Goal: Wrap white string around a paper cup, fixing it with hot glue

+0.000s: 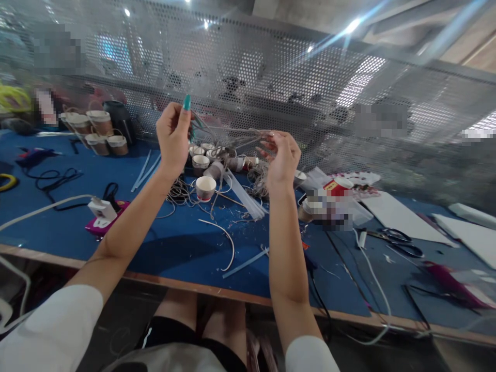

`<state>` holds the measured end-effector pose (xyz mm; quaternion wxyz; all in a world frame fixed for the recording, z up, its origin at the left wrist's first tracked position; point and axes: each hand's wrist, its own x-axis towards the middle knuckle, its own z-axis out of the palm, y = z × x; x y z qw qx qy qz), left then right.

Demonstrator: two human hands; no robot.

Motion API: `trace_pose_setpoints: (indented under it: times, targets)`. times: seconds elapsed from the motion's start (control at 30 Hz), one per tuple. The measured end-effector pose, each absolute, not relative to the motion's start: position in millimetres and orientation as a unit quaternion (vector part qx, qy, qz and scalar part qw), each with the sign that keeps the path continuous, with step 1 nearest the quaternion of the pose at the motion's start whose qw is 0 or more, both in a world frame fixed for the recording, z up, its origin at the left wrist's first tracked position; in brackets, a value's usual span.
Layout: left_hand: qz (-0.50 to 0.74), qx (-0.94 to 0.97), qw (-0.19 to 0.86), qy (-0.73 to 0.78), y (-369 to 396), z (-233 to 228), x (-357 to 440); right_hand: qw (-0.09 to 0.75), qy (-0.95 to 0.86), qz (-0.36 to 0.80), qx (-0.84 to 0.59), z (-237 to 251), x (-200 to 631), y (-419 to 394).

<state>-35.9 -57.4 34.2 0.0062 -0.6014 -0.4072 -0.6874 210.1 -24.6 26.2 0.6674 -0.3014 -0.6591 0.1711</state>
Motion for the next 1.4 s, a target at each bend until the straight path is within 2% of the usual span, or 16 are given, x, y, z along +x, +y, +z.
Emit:
trace_pose_setpoints:
  times: [0.13, 0.33, 0.47, 0.57, 0.63, 0.73, 0.87, 1.0, 1.2, 1.4]
  targets:
    - [-0.674, -0.611, -0.043, -0.414, -48.5, 39.6, -49.0, 0.676, -0.636, 0.217, -0.304, 23.9, 222.7, -9.5]
    - [-0.627, -0.694, -0.113, -0.336, -33.2, 39.2, -68.3, 0.533, -0.747, 0.293, -0.268, 32.7, 235.4, -8.5]
    - [-0.643, -0.667, -0.222, -0.305, -41.0, 44.8, -74.1, 0.548, -0.700, 0.356, -0.289, 38.6, 231.9, -21.0]
    - [-0.636, -0.645, -0.319, -0.277, -52.4, 52.4, -75.9, 0.545, -0.645, 0.447, -0.293, 43.1, 225.8, -31.3]
    - [-0.622, -0.648, -0.348, -0.267, -57.5, 55.8, -74.3, 0.539, -0.606, 0.514, -0.280, 47.7, 221.6, -40.4]
    - [-0.647, -0.635, -0.296, -0.303, -58.8, 55.7, -66.6, 0.515, -0.546, 0.624, -0.216, 56.9, 215.8, -59.1]
    - [-0.618, -0.635, -0.116, -0.448, -55.4, 48.5, -54.8, 0.504, -0.469, 0.709, -0.151, 66.5, 209.2, -80.1]
    - [-0.537, -0.698, -0.046, -0.472, -53.1, 41.8, -50.8, 0.524, -0.502, 0.665, -0.179, 66.7, 207.4, -82.5]
    - [-0.567, -0.710, -0.039, -0.416, -54.2, 45.1, -61.0, 0.504, -0.585, 0.550, -0.319, 64.7, 217.6, -71.8]
    - [-0.533, -0.737, -0.031, -0.415, -59.5, 49.0, -69.6, 0.485, -0.639, 0.500, -0.324, 69.4, 225.4, -80.8]
